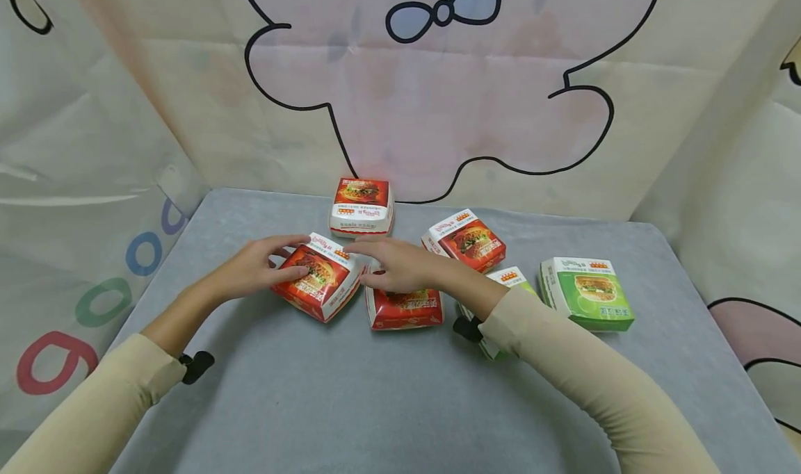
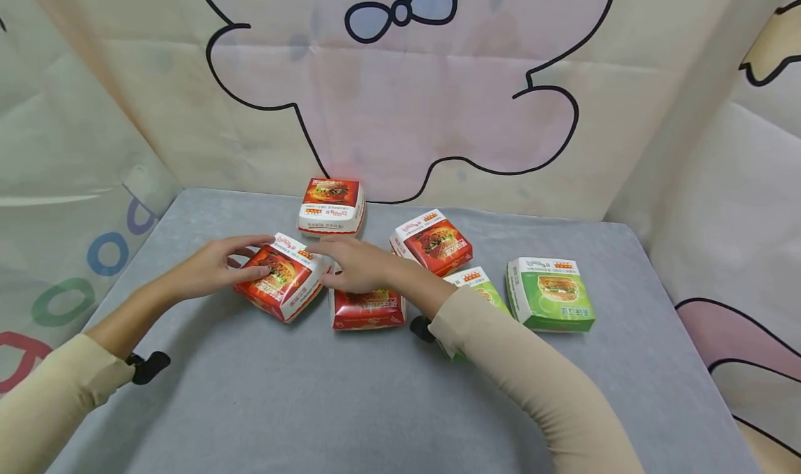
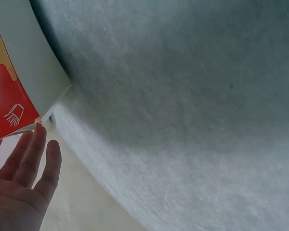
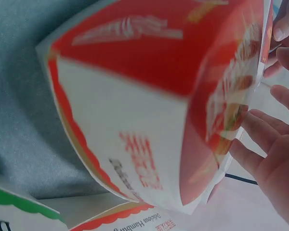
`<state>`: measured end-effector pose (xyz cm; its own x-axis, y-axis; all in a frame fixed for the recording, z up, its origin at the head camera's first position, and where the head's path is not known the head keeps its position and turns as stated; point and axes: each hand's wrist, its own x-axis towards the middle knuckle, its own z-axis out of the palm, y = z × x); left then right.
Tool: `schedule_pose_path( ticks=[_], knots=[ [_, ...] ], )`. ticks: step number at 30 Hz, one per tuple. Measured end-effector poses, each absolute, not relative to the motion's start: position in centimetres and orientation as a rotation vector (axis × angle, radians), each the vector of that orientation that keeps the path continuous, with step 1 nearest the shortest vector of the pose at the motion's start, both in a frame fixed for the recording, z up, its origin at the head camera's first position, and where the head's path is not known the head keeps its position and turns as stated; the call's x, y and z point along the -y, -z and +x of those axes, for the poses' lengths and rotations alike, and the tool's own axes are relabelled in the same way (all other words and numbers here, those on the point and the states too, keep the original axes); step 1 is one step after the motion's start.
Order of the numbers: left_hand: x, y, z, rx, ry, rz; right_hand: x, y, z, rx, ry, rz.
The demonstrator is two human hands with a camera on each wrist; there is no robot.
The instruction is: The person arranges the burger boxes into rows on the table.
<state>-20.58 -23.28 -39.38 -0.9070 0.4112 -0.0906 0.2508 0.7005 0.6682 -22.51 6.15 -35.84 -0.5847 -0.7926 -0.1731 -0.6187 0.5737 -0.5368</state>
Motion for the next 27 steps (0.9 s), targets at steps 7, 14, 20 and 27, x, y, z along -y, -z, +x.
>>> schedule_pose_path(
  ticks=[7, 14, 20, 27],
  knots=[
    [22.8, 39.3, -20.8, -2.655, -1.001, 0.516, -6.2, 35.8, -22.5, -2.402, 0.595, -1.145],
    [22.3, 39.4, -20.9, -2.644, -1.017, 0.553, -6.1, 35.7, -22.6, -2.4, 0.557, -1.173],
    [22.0, 39.4, -20.7, -2.63, -1.025, 0.588, -6.1, 35.8, -22.6, -2.378, 0.55, -1.137],
    [21.9, 39.5, -20.8, -2.63, -1.034, 0.602, -6.2, 36.0, -22.6, -2.374, 0.533, -1.16]
  ],
)
